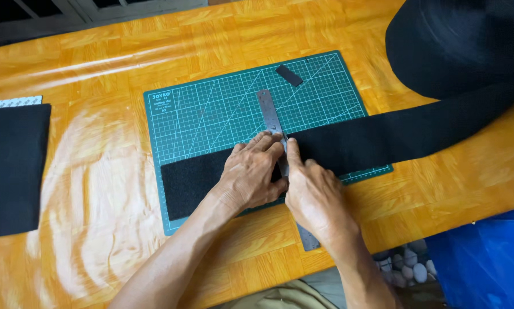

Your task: The person measures and cuts a strip of black fabric on a green cutting mat using a metal ruler and a red utility knife. They align the ruler along the fabric and make several passes with the knife to complete the cut.

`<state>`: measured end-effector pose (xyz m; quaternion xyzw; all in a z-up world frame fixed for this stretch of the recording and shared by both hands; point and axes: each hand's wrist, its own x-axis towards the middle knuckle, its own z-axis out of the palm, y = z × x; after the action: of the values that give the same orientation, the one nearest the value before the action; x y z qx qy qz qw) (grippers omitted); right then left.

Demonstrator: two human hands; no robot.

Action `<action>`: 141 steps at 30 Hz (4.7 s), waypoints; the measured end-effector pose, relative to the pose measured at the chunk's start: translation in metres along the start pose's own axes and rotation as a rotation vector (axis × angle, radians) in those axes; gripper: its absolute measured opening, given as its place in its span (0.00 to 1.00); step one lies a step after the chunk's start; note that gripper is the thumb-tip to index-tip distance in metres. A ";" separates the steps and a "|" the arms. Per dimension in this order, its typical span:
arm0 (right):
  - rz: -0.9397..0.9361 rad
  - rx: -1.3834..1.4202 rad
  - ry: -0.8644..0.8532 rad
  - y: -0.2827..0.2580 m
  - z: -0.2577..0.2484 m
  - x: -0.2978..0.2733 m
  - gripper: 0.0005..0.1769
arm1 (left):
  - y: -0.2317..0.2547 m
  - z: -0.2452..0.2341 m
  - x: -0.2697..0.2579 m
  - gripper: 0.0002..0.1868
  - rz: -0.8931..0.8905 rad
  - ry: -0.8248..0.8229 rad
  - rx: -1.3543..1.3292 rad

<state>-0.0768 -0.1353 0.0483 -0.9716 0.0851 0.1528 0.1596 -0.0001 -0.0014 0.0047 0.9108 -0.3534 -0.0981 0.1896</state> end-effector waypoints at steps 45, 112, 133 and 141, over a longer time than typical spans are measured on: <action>-0.046 0.071 0.015 0.000 -0.005 0.005 0.42 | 0.009 -0.017 0.000 0.31 -0.029 -0.073 0.043; -0.011 -0.144 0.042 0.008 0.019 -0.049 0.43 | -0.008 0.010 0.001 0.32 0.145 0.126 0.051; -0.197 0.281 0.538 0.108 0.024 0.000 0.20 | 0.010 -0.020 -0.002 0.26 -0.021 -0.062 -0.021; -0.295 0.271 0.700 0.125 0.048 0.031 0.14 | 0.011 -0.023 -0.003 0.27 -0.022 -0.081 -0.022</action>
<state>-0.0871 -0.2396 -0.0407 -0.9369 0.0134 -0.2243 0.2679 -0.0013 -0.0007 0.0299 0.9078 -0.3497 -0.1406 0.1839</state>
